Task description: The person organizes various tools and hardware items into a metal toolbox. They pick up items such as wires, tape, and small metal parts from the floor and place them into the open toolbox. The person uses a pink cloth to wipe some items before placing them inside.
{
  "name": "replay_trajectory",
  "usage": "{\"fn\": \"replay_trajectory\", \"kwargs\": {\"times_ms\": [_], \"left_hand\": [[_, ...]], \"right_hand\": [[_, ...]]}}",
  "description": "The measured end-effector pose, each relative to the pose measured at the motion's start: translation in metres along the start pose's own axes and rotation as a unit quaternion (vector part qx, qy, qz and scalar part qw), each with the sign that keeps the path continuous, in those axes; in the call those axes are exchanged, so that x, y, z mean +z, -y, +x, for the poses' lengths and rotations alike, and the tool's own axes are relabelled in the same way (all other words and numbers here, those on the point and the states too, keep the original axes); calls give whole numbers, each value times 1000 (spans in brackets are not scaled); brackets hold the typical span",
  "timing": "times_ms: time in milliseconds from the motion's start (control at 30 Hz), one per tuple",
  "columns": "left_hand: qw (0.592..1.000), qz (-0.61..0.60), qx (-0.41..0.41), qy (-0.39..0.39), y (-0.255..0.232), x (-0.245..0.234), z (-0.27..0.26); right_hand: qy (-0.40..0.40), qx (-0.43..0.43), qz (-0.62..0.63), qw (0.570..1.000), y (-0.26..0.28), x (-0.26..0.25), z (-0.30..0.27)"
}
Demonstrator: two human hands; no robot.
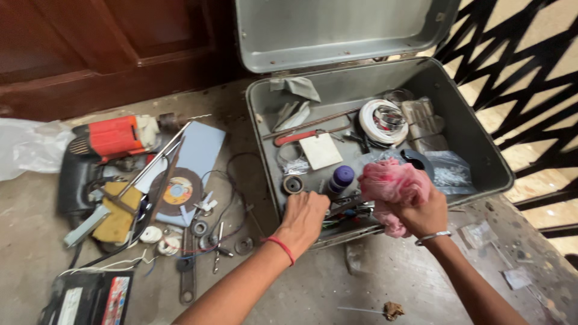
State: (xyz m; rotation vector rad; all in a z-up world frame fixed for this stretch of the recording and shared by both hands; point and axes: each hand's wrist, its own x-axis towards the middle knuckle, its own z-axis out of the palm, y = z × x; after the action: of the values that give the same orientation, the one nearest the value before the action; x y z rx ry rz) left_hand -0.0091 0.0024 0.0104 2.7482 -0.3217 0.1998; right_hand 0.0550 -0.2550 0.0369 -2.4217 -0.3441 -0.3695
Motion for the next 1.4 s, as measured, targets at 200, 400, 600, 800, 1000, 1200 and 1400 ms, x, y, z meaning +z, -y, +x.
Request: {"fn": "replay_trajectory", "kwargs": {"times_ms": [200,400,600,800,1000,1200,1400], "left_hand": [[954,-34,-43,-295,46,-66,-34],[930,54,-347,-108,151,-90,-86],[924,41,-373,-72,190,-49,-116],[909,16,-403,-105,169,-63,-110],[799,-379,-399,-241,112,-99,-62],[729,-611,-260,-167,20,-83,-20],[802,-513,-303,-47,-29,-67,-11]], "right_hand": [[0,-18,24,1000,4,-2,-6],[9,-2,-8,1000,1,-1,-6],[17,6,-7,1000,-3,1,-5],[31,6,99,995,-29,4,-7],[71,27,349,934,-27,-1,-23],[115,-199,209,950,60,-6,-42],[154,-211,125,957,104,-10,-40]]}}
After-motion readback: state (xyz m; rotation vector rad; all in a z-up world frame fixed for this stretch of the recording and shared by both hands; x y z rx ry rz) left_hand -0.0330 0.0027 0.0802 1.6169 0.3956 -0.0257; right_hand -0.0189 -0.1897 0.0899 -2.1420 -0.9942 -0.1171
